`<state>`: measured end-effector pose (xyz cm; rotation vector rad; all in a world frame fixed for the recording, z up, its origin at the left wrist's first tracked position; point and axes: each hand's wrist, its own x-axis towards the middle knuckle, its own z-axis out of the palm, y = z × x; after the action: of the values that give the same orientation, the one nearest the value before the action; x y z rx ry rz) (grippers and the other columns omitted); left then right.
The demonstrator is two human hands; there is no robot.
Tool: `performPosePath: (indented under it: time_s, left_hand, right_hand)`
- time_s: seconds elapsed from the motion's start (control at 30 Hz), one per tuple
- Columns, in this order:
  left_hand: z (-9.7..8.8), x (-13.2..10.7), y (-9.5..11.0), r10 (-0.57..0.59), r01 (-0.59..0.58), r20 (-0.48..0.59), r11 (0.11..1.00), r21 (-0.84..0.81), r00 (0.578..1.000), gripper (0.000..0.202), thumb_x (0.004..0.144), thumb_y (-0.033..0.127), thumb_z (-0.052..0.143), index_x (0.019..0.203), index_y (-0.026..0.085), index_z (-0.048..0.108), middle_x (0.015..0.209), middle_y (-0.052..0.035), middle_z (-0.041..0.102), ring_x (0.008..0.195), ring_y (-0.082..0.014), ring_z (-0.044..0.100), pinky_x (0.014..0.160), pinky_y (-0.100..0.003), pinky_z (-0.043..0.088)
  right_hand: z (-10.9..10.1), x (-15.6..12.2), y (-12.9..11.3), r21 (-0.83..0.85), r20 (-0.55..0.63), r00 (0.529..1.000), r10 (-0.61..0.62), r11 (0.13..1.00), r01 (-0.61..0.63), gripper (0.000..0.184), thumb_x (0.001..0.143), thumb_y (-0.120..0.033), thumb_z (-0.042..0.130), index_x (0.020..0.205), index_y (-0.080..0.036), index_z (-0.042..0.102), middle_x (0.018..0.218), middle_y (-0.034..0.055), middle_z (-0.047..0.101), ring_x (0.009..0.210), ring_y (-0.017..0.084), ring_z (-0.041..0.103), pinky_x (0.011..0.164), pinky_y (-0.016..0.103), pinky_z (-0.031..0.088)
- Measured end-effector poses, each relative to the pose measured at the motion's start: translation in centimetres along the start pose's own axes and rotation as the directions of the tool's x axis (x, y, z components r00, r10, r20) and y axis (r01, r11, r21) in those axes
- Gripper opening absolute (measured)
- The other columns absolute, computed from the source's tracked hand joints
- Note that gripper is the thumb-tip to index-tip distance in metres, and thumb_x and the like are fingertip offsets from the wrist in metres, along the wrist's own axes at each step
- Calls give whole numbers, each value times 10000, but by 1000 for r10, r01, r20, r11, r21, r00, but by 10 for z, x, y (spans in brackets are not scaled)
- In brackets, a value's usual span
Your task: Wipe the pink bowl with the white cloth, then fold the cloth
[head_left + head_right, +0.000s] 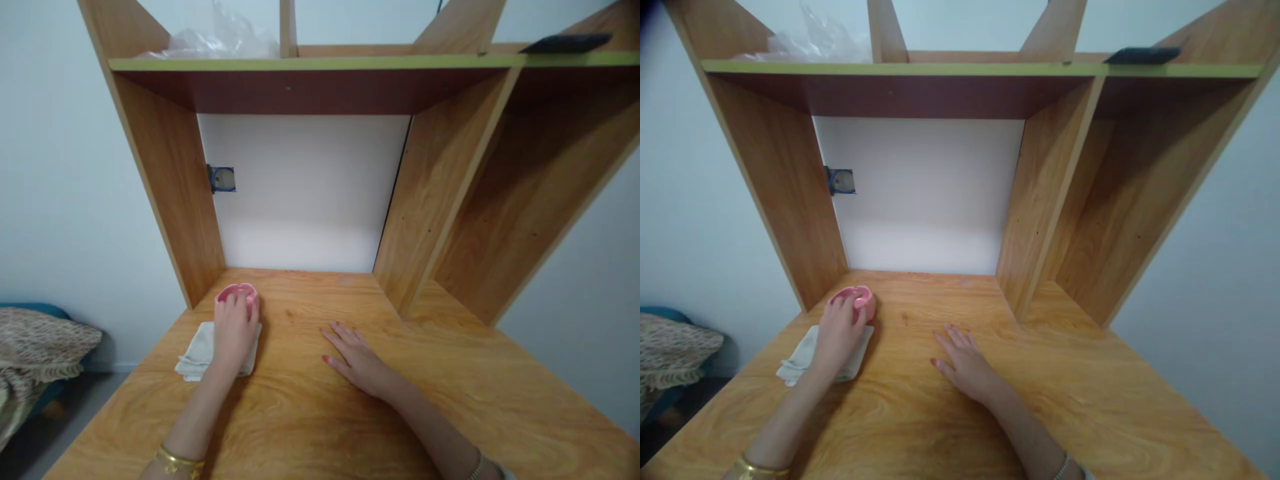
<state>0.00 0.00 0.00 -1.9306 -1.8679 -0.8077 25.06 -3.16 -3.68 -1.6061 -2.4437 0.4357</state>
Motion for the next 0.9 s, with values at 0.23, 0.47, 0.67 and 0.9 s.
performPosePath:
  time_s: [0.23, 0.47, 0.67, 0.9]
  left_hand:
    - [-12, 7, -17, -202, 195, 28, 968, 156, 979, 356, 821, 302, 326, 1047, 121, 533, 898, -108, 621, 822, -270, 558, 709, -346, 394]
    - [-7, 10, -34, -348, 313, 139, 923, 223, 927, 395, 823, 330, 304, 1005, 99, 568, 834, -149, 646, 812, -302, 589, 662, -344, 404]
    - [1, 12, -41, -406, 367, 222, 909, 197, 886, 424, 837, 339, 275, 936, 103, 613, 822, -161, 654, 801, -293, 600, 652, -334, 414]
    - [-4, 12, -38, -411, 377, 232, 909, 178, 882, 431, 854, 317, 257, 944, 92, 614, 835, -176, 653, 814, -294, 603, 659, -342, 418]
  right_hand:
    - [1, 2, 4, 20, 18, 1000, -25, 1000, 24, 562, 830, -540, 285, 1311, -251, 311, 1420, 69, 172, 1287, 229, 139, 1032, 410, 115]
    - [-1, 0, 2, 40, 14, 1000, -18, 999, 17, 559, 828, -517, 309, 1307, -230, 321, 1413, 80, 191, 1290, 223, 129, 1030, 432, 81]
    - [-8, -1, -10, 42, -67, 995, -68, 997, 71, 506, 808, -481, 386, 1236, -215, 432, 1350, 79, 345, 1269, 231, 198, 1015, 491, 50]
    - [-13, 9, -61, 27, -141, 949, -281, 957, 288, 351, 787, -397, 476, 1089, -234, 545, 1136, 53, 564, 1125, 215, 406, 1007, 471, 88]
